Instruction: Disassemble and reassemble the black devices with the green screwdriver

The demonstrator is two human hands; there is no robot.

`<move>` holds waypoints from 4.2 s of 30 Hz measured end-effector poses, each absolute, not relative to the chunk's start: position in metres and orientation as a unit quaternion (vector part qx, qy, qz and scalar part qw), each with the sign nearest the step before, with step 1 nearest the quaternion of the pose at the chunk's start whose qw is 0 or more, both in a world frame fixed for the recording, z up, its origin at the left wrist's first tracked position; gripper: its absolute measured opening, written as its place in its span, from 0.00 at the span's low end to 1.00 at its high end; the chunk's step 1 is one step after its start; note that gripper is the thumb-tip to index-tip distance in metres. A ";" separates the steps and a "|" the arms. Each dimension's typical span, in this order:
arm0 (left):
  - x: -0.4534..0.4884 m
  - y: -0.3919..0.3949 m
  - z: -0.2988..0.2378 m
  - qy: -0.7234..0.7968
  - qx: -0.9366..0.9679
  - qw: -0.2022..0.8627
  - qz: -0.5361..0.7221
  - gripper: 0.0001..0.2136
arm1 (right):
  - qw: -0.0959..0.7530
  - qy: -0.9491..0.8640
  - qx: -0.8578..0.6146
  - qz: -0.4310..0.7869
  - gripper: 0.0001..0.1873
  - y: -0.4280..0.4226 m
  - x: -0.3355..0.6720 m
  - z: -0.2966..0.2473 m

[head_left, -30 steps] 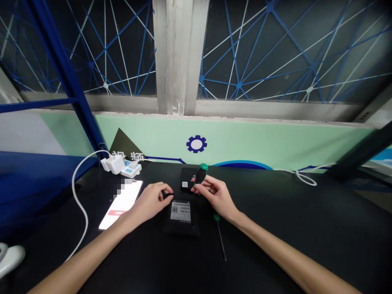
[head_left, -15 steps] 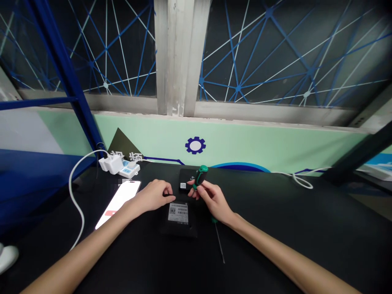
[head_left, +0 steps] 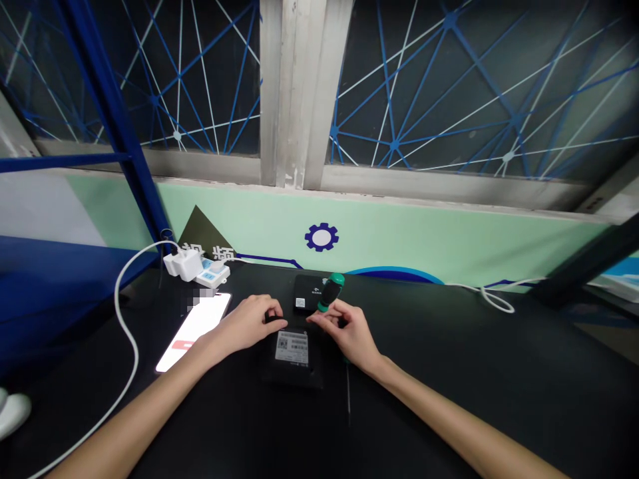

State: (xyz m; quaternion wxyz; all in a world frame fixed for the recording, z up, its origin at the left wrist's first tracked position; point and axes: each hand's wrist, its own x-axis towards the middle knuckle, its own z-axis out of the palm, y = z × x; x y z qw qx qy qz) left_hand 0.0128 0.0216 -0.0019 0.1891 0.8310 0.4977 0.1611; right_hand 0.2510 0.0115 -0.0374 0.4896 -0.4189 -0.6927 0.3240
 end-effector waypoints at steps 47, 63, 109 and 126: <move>0.010 0.021 0.001 0.475 0.840 0.198 0.169 0.11 | 0.495 -0.700 -0.413 0.306 0.18 0.006 0.247 -0.032; 0.010 0.019 0.003 0.472 0.844 0.192 0.165 0.12 | 0.484 -0.746 -0.391 0.237 0.17 0.003 0.248 -0.028; 0.010 0.021 -0.003 0.472 0.847 0.178 0.168 0.11 | 0.496 -0.691 -0.406 0.334 0.18 0.008 0.249 -0.032; 0.012 0.018 0.000 0.467 0.852 0.159 0.172 0.10 | 0.480 -0.733 -0.398 0.273 0.18 0.004 0.251 -0.028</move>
